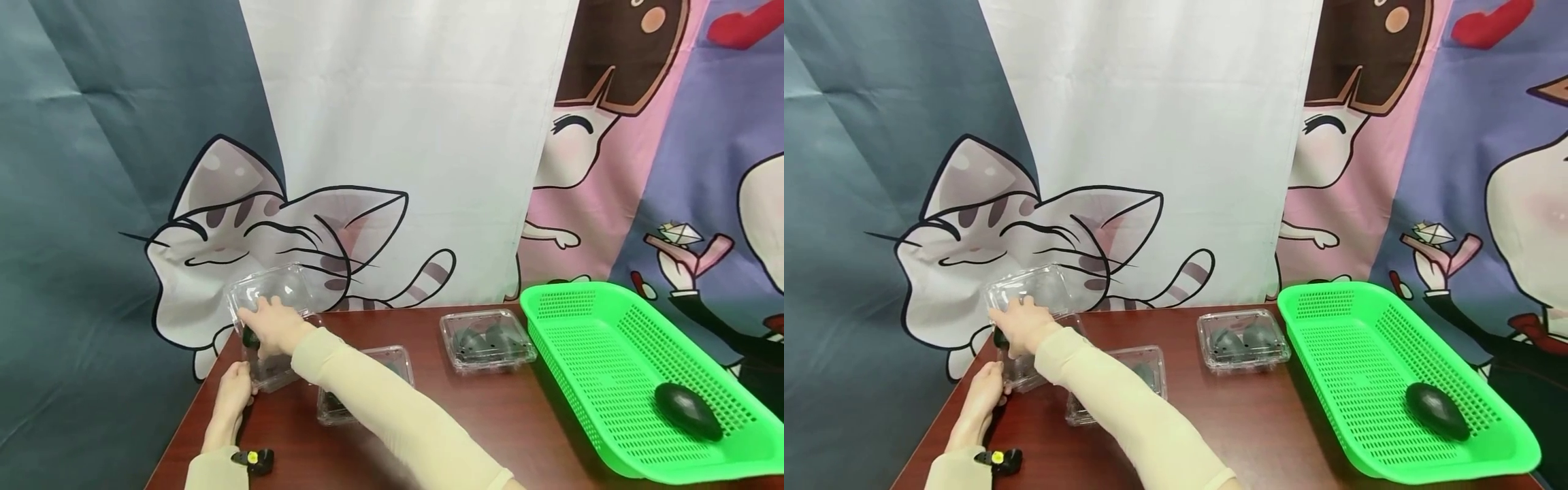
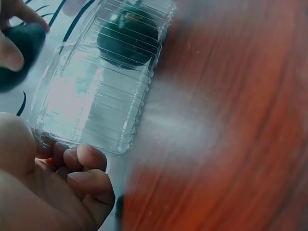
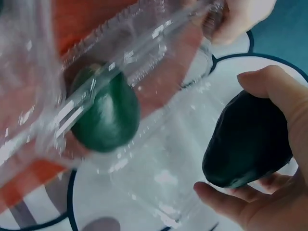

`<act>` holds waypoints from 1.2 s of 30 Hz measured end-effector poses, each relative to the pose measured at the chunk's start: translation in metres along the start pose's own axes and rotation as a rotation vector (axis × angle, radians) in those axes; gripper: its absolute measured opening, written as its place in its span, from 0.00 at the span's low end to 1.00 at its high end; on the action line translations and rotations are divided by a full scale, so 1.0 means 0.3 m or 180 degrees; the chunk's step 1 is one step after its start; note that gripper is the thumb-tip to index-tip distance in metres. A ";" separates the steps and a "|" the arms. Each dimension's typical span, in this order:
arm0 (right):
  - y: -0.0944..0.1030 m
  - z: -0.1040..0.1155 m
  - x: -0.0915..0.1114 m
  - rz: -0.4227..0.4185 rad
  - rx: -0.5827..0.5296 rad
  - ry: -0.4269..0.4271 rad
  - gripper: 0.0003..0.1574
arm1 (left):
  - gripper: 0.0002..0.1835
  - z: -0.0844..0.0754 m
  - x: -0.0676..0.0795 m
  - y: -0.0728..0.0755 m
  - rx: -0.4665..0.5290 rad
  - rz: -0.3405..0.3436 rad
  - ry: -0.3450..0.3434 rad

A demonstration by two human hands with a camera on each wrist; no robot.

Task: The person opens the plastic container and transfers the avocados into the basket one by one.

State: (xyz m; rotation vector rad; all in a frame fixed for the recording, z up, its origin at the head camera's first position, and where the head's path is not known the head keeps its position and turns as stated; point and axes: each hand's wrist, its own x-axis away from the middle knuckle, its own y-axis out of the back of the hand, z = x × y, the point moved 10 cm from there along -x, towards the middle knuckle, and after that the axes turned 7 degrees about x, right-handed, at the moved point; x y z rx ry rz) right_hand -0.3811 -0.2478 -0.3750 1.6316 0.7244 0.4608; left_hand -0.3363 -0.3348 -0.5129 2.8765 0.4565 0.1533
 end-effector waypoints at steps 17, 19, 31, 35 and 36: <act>0.197 -0.300 0.204 -0.0530 0.0176 0.0282 0.45 | 0.21 0.009 -0.004 0.000 -0.0055 0.0085 0.0062; 0.202 -0.359 0.239 -0.0580 0.0150 0.0250 0.45 | 0.20 0.010 -0.005 0.000 -0.0046 0.0090 0.0082; 0.185 -0.708 0.450 -0.0603 -0.0151 -0.0104 0.41 | 0.20 0.012 -0.007 0.008 -0.0070 0.0033 0.0123; 0.168 -0.834 0.541 -0.0669 -0.0225 -0.0215 0.39 | 0.21 0.014 -0.009 0.009 -0.0029 0.0053 0.0151; 0.164 -0.867 0.564 -0.0680 -0.0244 -0.0256 0.39 | 0.21 0.014 -0.011 0.009 -0.0023 0.0061 0.0153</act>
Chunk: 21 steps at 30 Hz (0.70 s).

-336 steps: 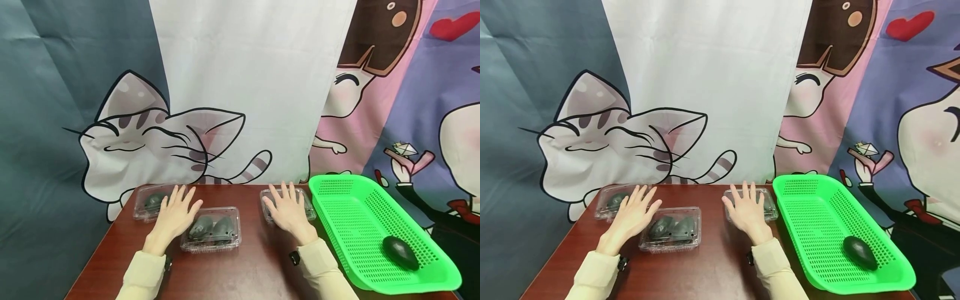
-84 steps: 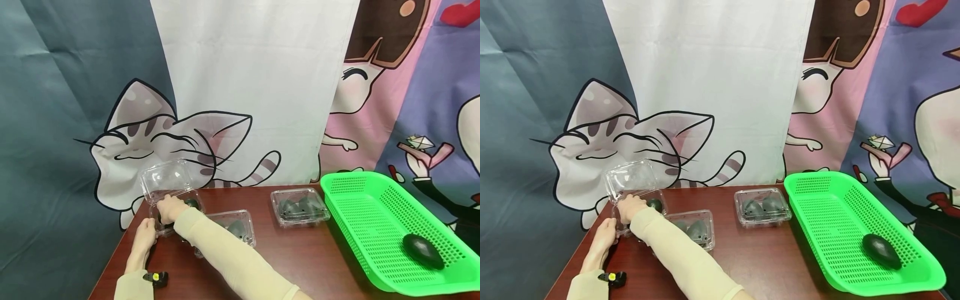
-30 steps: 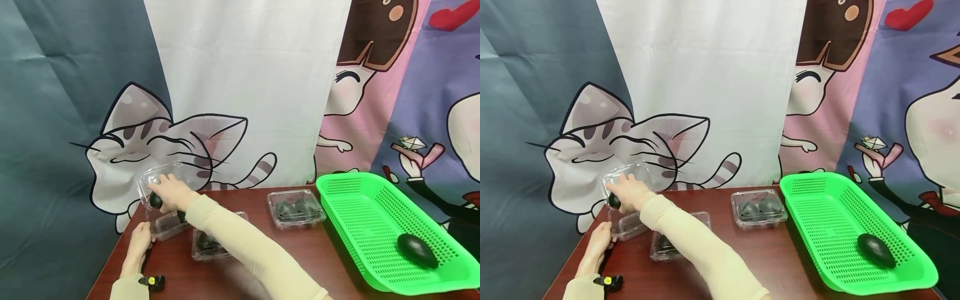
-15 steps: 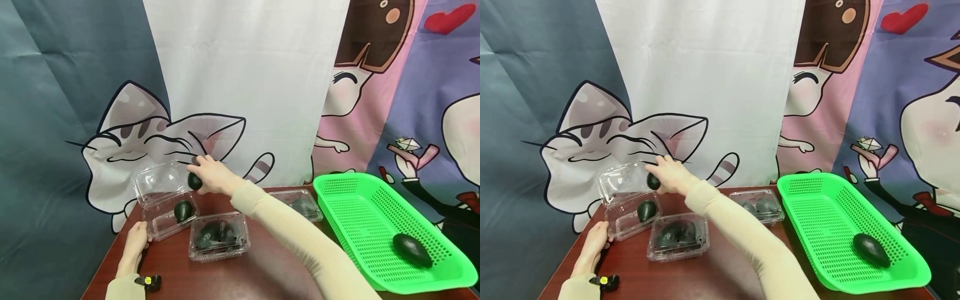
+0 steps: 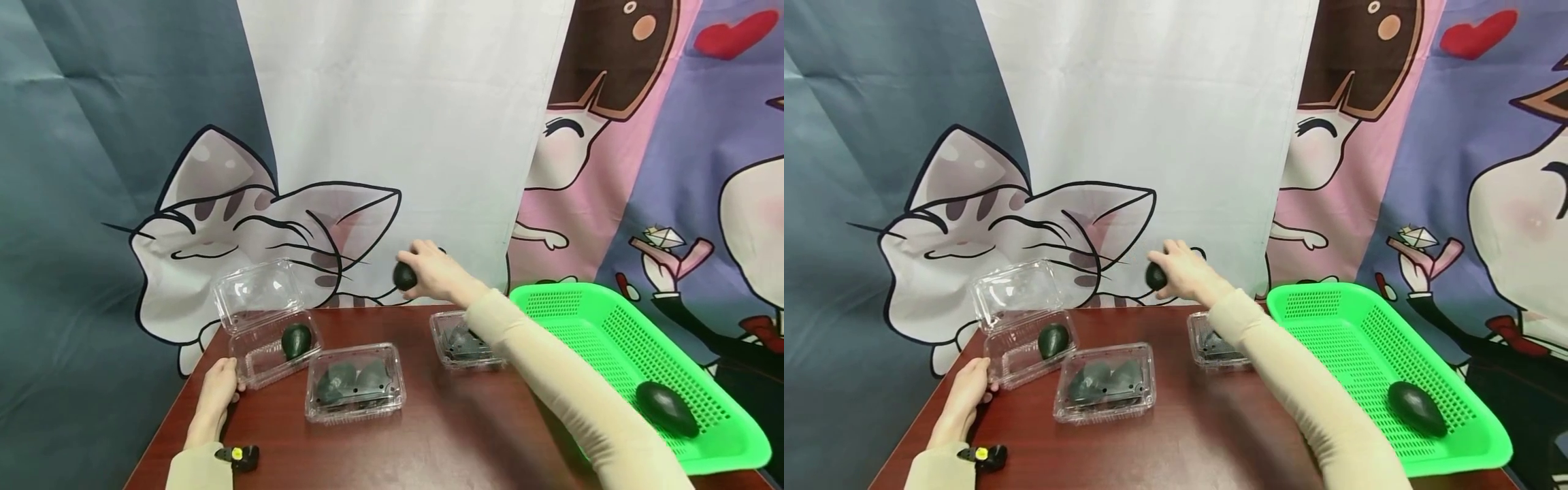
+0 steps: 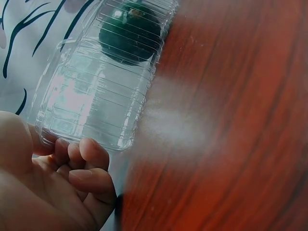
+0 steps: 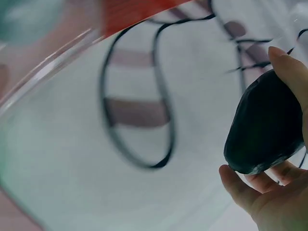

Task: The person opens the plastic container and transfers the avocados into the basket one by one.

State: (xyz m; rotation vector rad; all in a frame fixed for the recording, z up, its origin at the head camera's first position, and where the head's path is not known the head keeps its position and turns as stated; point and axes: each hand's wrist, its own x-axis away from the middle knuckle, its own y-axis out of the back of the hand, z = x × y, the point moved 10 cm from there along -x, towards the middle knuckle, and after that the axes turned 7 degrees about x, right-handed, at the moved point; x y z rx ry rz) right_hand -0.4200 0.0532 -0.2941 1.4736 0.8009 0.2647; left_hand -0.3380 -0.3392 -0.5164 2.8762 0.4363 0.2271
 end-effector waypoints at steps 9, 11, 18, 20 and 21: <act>-0.008 -0.299 0.194 0.0109 -0.0008 -0.0557 0.45 | 0.21 0.008 -0.002 -0.005 0.0011 0.0026 0.0041; -0.017 -0.357 0.238 0.0153 0.0003 -0.0694 0.45 | 0.21 0.012 0.000 -0.006 0.0023 0.0022 0.0062; -0.046 -0.552 0.411 0.0259 -0.0096 -0.1196 0.45 | 0.20 0.011 0.006 -0.009 0.0004 0.0001 0.0061; -0.051 -0.600 0.459 0.0231 -0.0144 -0.1315 0.45 | 0.20 0.006 0.004 -0.007 -0.0005 -0.0003 0.0045; -0.057 -0.623 0.482 0.0226 -0.0157 -0.1374 0.45 | 0.20 0.004 0.002 -0.006 -0.0007 -0.0007 0.0043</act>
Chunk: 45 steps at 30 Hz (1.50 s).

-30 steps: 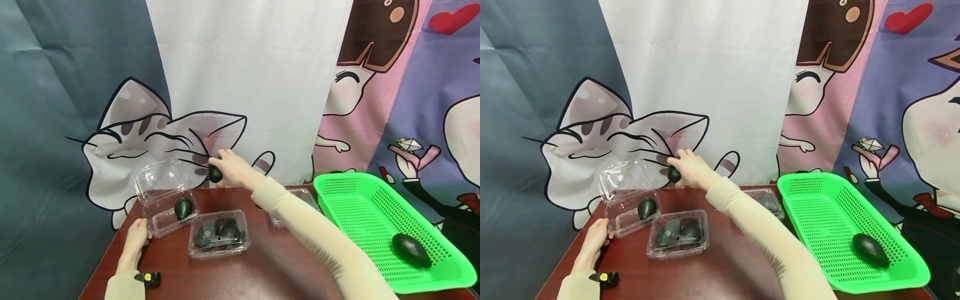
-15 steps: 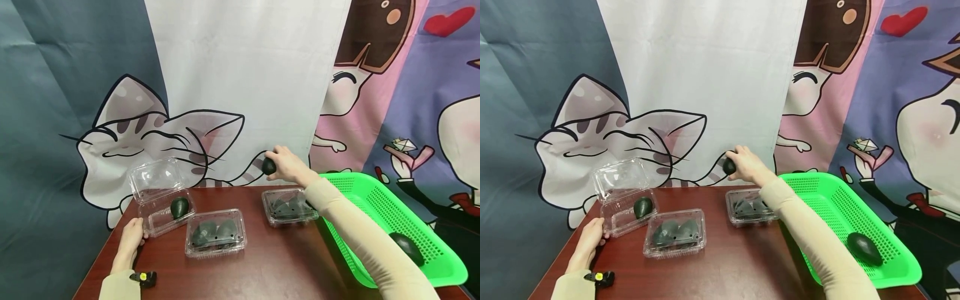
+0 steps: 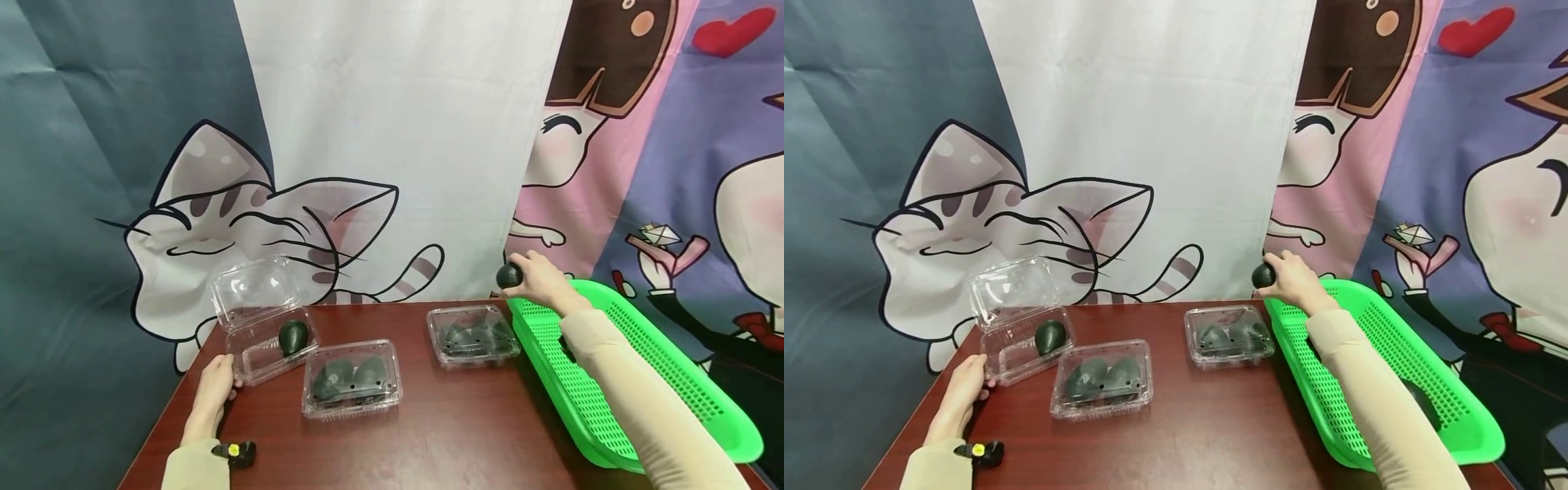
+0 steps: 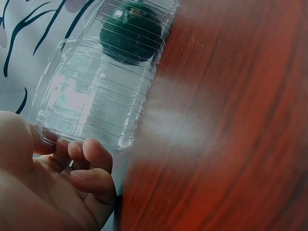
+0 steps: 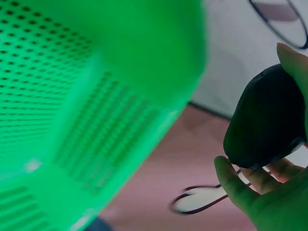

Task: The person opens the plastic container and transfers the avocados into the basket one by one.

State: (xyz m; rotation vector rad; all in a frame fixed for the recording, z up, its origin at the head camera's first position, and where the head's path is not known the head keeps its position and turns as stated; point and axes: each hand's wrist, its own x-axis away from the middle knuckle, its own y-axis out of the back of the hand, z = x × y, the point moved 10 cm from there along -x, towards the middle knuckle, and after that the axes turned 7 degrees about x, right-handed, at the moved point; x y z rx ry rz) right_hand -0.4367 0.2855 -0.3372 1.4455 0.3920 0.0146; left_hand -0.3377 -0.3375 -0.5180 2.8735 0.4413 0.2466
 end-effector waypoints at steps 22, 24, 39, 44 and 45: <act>-0.245 -0.303 0.167 0.0548 -0.0114 -0.0377 0.50 | 0.21 -0.003 -0.008 -0.002 0.0013 -0.0025 0.0015; -0.259 -0.309 0.172 0.0563 -0.0136 -0.0372 0.49 | 0.20 0.002 -0.007 0.000 0.0015 -0.0038 0.0030; -0.346 -0.343 0.184 0.0723 -0.0237 -0.0405 0.54 | 0.20 0.008 -0.003 0.004 0.0041 -0.0031 0.0048; -0.357 -0.347 0.190 0.0789 -0.0245 -0.0451 0.61 | 0.20 0.008 -0.002 0.006 0.0043 -0.0048 0.0059; -0.356 -0.347 0.191 0.0803 -0.0263 -0.0440 0.61 | 0.20 0.008 -0.002 0.005 0.0052 -0.0050 0.0067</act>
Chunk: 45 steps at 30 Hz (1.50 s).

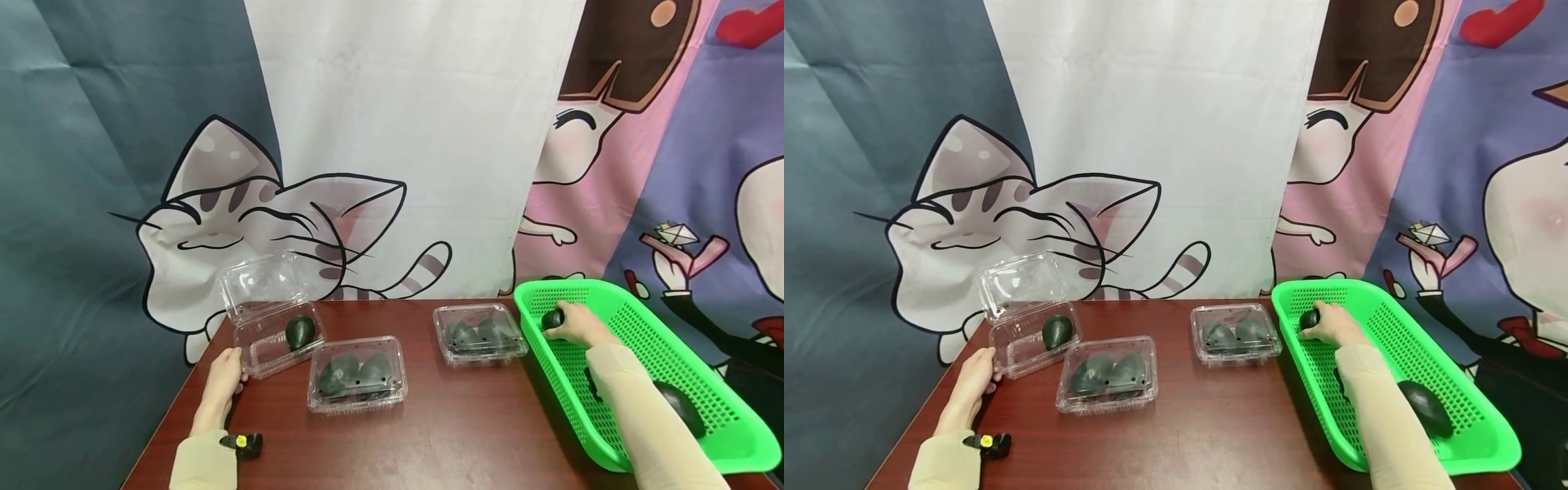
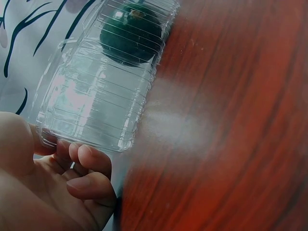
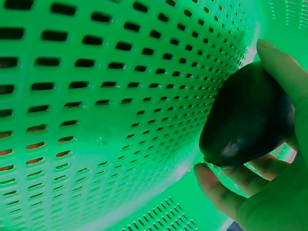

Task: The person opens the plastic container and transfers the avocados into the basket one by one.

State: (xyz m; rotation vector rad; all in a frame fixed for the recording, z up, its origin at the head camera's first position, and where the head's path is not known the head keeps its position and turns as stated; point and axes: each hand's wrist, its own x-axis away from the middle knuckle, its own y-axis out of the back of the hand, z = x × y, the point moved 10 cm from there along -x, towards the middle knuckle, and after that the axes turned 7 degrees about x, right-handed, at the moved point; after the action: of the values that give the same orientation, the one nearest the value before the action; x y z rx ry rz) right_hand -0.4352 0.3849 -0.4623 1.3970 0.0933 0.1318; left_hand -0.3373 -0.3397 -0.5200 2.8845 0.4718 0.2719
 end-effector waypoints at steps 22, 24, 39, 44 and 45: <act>0.010 0.029 0.047 0.0198 -0.0057 -0.0126 0.68 | 0.20 0.000 -0.010 0.000 0.0035 -0.0025 -0.0026; 0.009 0.032 0.049 0.0275 -0.0066 -0.0153 0.70 | 0.19 -0.001 -0.010 0.001 0.0039 -0.0039 -0.0018; 0.186 0.206 0.042 0.0002 0.0533 0.0195 0.67 | 0.20 -0.006 -0.014 0.005 0.0026 0.0008 0.0020; 0.259 0.300 0.039 -0.0077 0.0671 0.0320 0.56 | 0.20 0.001 -0.005 0.004 0.0017 -0.0012 0.0047; 0.275 0.320 0.037 -0.0103 0.0682 0.0349 0.54 | 0.21 0.001 -0.003 0.003 0.0013 -0.0012 0.0048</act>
State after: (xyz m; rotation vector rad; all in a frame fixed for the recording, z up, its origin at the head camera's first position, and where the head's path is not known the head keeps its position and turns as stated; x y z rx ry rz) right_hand -0.4136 0.3067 -0.3645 1.6010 0.2264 0.1755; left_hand -0.3379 -0.3408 -0.5203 2.8873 0.4807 0.2926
